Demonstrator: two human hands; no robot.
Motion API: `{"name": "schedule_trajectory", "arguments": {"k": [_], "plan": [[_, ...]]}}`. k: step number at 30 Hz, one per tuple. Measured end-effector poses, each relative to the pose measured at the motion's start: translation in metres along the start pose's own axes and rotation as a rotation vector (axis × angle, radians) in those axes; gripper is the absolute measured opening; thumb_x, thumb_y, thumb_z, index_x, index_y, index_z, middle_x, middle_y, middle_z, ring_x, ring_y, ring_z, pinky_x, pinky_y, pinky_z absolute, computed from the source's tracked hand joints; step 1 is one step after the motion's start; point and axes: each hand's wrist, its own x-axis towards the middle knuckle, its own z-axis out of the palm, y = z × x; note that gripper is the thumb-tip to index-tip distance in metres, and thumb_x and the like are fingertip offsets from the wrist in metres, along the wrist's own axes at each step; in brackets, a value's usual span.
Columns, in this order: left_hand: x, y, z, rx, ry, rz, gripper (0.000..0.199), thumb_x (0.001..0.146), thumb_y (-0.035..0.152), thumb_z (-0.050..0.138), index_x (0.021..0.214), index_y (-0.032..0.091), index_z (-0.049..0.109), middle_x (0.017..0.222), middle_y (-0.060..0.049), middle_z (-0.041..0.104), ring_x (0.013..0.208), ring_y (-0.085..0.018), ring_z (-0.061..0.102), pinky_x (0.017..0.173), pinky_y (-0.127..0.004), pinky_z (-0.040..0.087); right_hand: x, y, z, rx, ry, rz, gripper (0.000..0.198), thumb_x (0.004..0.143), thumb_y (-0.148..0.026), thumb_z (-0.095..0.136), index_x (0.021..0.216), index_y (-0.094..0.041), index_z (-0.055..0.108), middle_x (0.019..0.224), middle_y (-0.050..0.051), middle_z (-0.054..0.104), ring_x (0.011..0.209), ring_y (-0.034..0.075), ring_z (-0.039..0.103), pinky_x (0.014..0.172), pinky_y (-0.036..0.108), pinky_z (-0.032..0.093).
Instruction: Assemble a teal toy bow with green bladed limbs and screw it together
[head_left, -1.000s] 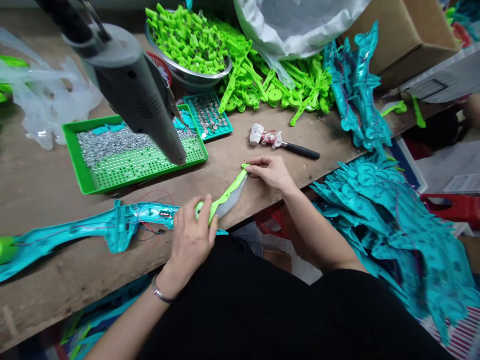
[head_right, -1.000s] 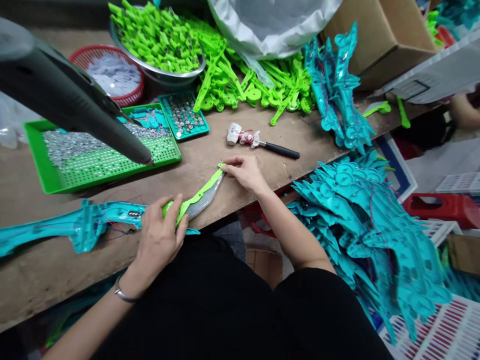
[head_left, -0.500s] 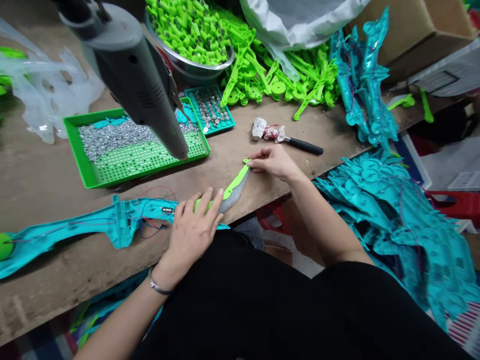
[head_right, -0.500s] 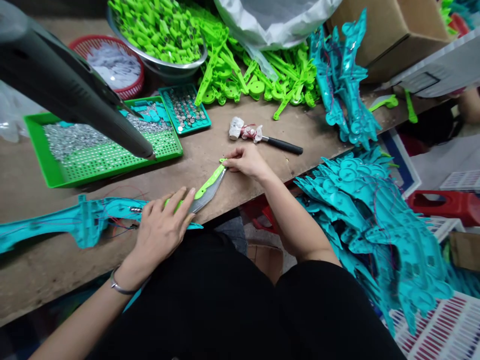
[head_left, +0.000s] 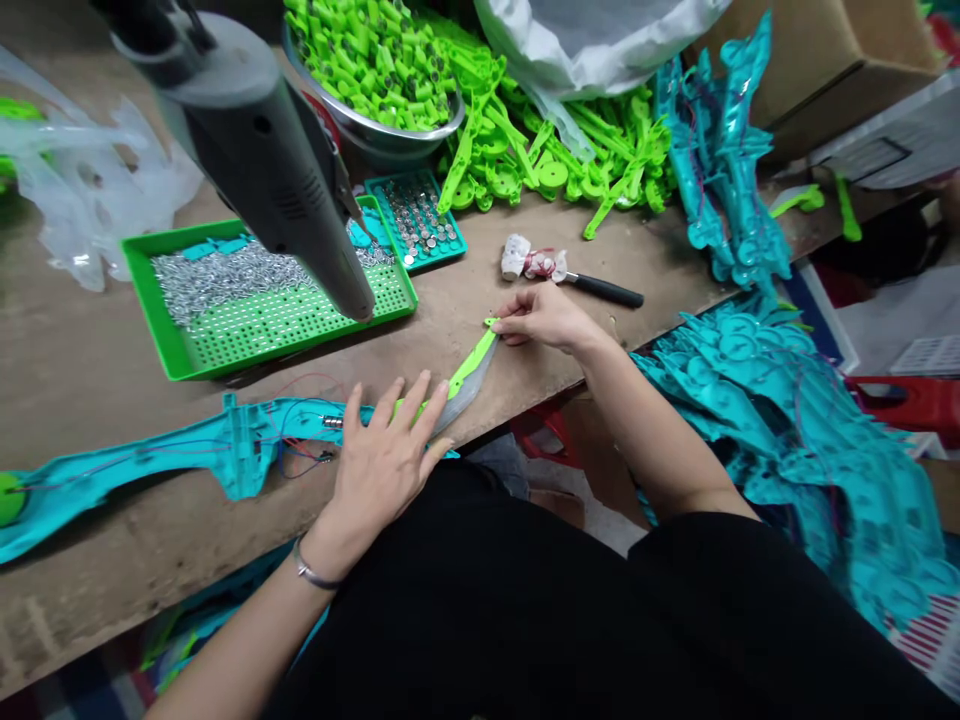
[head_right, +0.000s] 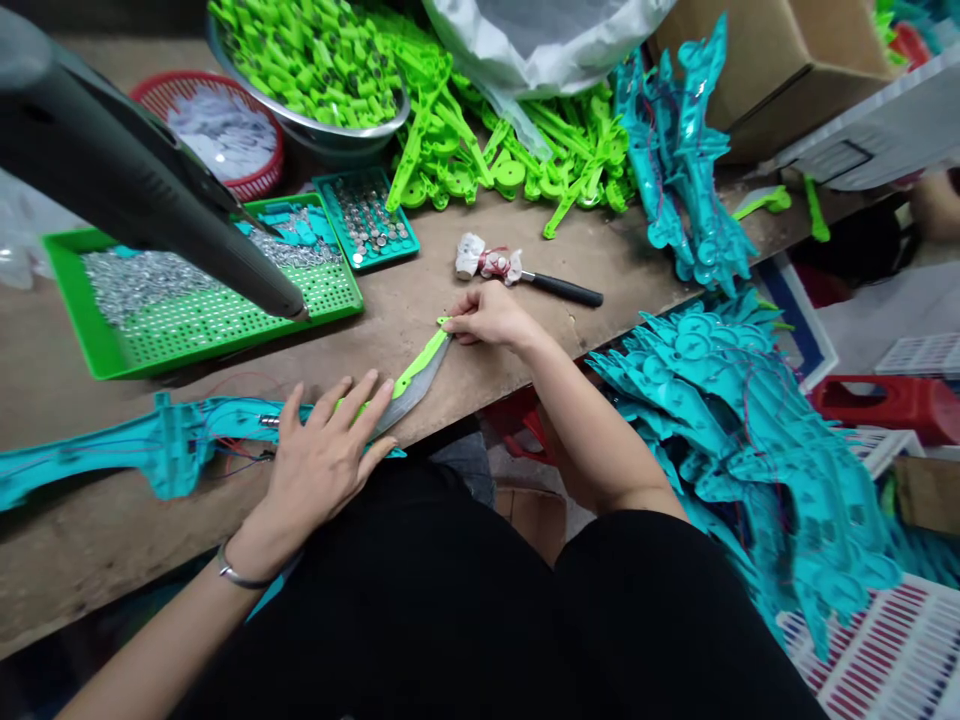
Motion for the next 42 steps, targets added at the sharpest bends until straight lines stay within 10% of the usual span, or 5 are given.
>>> {"name": "schedule_trajectory", "arguments": {"k": [7, 18, 42], "plan": [[-0.002, -0.001, 0.001, -0.007, 0.008, 0.027, 0.072, 0.098, 0.056, 0.045, 0.158, 0.024, 0.023, 0.156, -0.011, 0.043, 0.139, -0.037, 0.043, 0.112, -0.06, 0.025, -0.006, -0.005, 0.004, -0.11, 0.008, -0.017, 0.023, 0.066, -0.008, 0.086, 0.06, -0.014, 0.064, 0.057, -0.001, 0.063, 0.052, 0.007, 0.06, 0.048, 0.015, 0.055], [-0.003, -0.004, 0.005, -0.043, 0.084, 0.042, 0.083, 0.096, 0.056, 0.047, 0.16, 0.016, 0.011, 0.155, -0.016, 0.043, 0.134, -0.037, 0.049, 0.11, -0.057, 0.028, -0.022, 0.013, 0.022, 0.457, 0.029, 0.088, 0.021, 0.074, -0.023, 0.084, 0.075, -0.014, 0.065, 0.066, 0.002, 0.07, 0.061, 0.013, 0.069, 0.068, 0.033, 0.064], [-0.006, -0.002, 0.01, -0.031, 0.105, 0.016, 0.101, 0.091, 0.068, 0.047, 0.159, 0.005, 0.006, 0.157, -0.026, 0.032, 0.139, -0.038, 0.045, 0.116, -0.056, 0.02, -0.082, 0.031, 0.109, 0.674, -0.019, 0.08, 0.041, 0.056, -0.037, 0.091, 0.08, -0.02, 0.063, 0.074, -0.004, 0.071, 0.067, 0.011, 0.068, 0.072, 0.028, 0.061]]}}
